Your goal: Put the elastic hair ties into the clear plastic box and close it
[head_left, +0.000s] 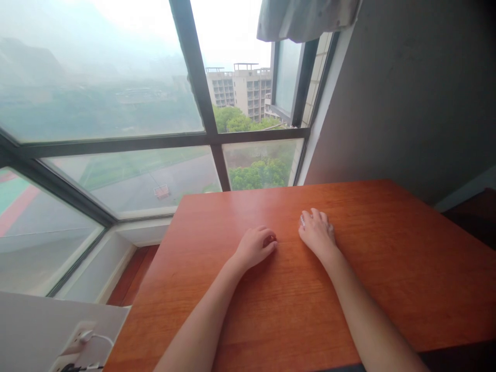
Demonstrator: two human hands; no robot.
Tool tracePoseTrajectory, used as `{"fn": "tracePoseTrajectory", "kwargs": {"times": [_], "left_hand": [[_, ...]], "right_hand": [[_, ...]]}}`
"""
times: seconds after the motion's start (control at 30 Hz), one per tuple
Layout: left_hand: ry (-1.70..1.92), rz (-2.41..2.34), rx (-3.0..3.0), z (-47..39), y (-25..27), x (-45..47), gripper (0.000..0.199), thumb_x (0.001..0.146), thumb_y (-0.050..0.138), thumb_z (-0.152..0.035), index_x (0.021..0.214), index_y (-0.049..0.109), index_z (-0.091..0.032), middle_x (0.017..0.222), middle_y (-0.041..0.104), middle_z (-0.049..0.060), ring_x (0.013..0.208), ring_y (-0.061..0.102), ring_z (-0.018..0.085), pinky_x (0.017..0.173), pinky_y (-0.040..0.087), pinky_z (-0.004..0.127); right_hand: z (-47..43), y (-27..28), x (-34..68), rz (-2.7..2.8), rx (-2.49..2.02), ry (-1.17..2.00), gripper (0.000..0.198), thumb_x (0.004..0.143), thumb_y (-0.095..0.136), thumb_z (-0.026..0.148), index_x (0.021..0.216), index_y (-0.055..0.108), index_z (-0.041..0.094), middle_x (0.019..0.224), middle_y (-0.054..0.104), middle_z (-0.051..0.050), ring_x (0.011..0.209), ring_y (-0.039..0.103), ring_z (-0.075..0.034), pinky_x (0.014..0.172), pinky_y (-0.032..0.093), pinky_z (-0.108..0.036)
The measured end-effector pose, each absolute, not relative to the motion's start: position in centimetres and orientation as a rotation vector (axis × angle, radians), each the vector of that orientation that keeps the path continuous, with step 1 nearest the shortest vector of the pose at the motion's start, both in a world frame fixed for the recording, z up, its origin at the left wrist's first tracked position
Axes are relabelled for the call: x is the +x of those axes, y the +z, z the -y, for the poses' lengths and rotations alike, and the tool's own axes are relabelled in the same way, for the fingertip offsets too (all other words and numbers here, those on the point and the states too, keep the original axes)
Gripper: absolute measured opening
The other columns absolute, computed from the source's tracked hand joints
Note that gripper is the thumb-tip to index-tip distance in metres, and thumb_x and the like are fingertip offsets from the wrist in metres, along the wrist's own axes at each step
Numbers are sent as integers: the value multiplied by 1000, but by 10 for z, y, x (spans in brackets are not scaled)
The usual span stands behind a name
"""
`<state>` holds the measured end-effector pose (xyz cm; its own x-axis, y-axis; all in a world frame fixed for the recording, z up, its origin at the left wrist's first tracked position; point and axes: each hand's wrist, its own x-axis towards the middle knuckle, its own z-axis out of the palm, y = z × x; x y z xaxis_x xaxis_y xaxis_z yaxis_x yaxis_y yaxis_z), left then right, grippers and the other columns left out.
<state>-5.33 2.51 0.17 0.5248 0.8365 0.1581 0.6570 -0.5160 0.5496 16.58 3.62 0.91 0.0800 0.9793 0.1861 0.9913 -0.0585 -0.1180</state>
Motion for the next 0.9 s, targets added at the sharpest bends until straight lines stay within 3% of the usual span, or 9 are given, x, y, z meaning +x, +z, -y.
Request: {"fn": "tracePoseTrajectory", "kwargs": {"times": [0.13,0.27,0.5,0.67,0.9], "left_hand": [[670,-1254,2304,-24,-4,-54,41,81,63,-33,121,56,-22,110,62,6,95,61,20,85,48,33],[754,-1216,2284,-25,-7,-51,73,73,71,-33,137,39,-20,133,54,12,119,53,27,102,42,42],[846,-1168,2072,-26,-2,-48,56,70,71,-27,122,51,-19,116,63,9,101,62,24,89,50,37],[830,-1080,1889,-27,0,-53,65,65,77,-25,124,51,-18,119,63,10,102,62,23,87,51,33],[829,-941,1630,-28,-1,-59,75,62,81,-23,128,44,-20,127,55,14,105,61,24,83,53,34]], "right_hand": [[-34,7,143,2055,-1883,3,32,86,52,28,116,62,22,121,60,-13,108,50,-29,87,43,-39],[-25,6,113,2091,-1656,99,36,88,51,32,121,59,21,119,62,-11,111,50,-28,95,41,-38],[-12,10,93,2055,-1647,202,35,89,48,37,117,57,17,116,63,-13,107,55,-27,90,44,-36],[-13,16,98,2101,-1651,239,32,90,46,33,115,59,18,115,64,-12,100,60,-25,80,46,-33],[-23,9,113,1936,-1555,426,34,91,43,30,119,58,19,119,65,-9,104,61,-23,89,46,-31]]}}
